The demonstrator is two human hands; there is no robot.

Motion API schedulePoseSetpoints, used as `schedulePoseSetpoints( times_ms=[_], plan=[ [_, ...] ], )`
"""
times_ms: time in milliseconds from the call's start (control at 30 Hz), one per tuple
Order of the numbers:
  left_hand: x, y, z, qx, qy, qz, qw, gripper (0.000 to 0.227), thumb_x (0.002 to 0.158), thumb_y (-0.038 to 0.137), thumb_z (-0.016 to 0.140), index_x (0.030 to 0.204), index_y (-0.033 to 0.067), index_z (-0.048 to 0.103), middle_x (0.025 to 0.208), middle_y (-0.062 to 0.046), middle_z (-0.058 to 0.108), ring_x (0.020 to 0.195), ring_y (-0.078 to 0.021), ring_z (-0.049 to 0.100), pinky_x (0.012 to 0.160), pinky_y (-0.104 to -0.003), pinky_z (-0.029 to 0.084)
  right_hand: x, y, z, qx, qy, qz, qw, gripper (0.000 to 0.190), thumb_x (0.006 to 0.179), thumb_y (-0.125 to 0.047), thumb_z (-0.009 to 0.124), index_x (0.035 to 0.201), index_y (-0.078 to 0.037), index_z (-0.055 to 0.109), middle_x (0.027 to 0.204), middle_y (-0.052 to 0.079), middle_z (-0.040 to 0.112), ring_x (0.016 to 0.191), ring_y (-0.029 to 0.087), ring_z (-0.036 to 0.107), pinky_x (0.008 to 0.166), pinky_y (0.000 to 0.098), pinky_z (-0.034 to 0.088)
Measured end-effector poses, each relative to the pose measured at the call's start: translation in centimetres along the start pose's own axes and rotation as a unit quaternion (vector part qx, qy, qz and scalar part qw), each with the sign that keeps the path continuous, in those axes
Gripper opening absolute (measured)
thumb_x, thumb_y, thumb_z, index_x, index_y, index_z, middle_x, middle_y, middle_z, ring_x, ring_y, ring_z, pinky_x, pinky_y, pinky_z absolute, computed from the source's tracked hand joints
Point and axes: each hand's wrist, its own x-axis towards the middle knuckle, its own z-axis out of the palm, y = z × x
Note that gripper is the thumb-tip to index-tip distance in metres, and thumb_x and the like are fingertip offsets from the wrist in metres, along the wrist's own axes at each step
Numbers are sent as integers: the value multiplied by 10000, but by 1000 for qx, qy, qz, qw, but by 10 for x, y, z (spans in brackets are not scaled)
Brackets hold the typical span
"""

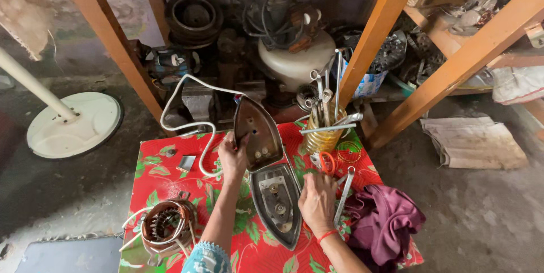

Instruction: The person repairs a disassembled electric iron on a table. They use pliers to manipulate internal components and wires, then use a soldering iron to solder connections. The person also uses a screwdriver to adjust parts within the iron's casing.

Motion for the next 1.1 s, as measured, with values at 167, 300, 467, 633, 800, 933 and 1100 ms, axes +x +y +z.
schedulePoseSetpoints(
  times_ms=[167, 300, 467, 633, 800, 933, 1100],
  plan=[
    [-11, -4, 10, -83, -27, 45, 995, 122, 929, 51, 746, 1031, -3, 707, 889, -42, 731, 797, -109, 625, 773, -269, 507, -1, 1, 2, 5, 7, -6, 1000, 168, 823, -33, 635, 984, -68, 602, 916, 115, 650, 915, 330, 595, 859, 500, 416],
    [-17, -14, 4, -130, -38, 45, 990, 158, 929, -5, 725, 1086, -6, 706, 955, -64, 752, 872, -93, 636, 840, -249, 508, 0, 1, 4, 3, 15, -18, 1000, 164, 816, -33, 638, 971, -73, 604, 907, 112, 662, 892, 338, 597, 853, 492, 416],
    [-29, -4, -3, -113, -54, 35, 992, 221, 913, 39, 711, 1130, 5, 735, 994, -66, 788, 868, -95, 687, 825, -257, 541, 0, -1, 6, -2, 5, -6, 1000, 151, 830, -51, 647, 973, -75, 607, 888, 110, 664, 883, 337, 601, 839, 487, 412],
    [-34, 6, -6, -74, -85, 24, 993, 254, 883, 74, 769, 1124, -9, 768, 960, -84, 806, 825, -108, 697, 810, -265, 545, 4, -7, 4, 19, 15, -26, 999, 161, 832, -70, 664, 984, -69, 611, 892, 114, 678, 884, 343, 608, 843, 498, 406],
    [-38, -11, -2, -157, -124, -79, 977, 266, 915, 80, 753, 1165, -11, 753, 991, -75, 799, 814, -103, 667, 776, -262, 542, 7, -10, 1, 90, -44, -27, 995, 199, 846, -73, 683, 1037, -36, 643, 937, 148, 688, 883, 336, 618, 849, 465, 448],
    [-47, -26, -1, -316, -142, -131, 929, 327, 878, 21, 728, 1203, -16, 716, 1106, -59, 790, 963, -110, 714, 913, -275, 569, 11, -15, 15, 182, -119, 11, 976, 235, 887, -95, 680, 1109, -21, 687, 1010, 125, 720, 948, 300, 657, 887, 420, 495],
    [-52, -31, -7, -337, -163, -152, 915, 326, 887, -16, 735, 1212, -20, 721, 1119, -76, 770, 962, -117, 697, 899, -294, 560, 9, -24, 26, 197, -117, -4, 973, 277, 910, -81, 652, 1176, -29, 713, 1073, 128, 709, 1016, 308, 637, 912, 418, 496]
  ],
)
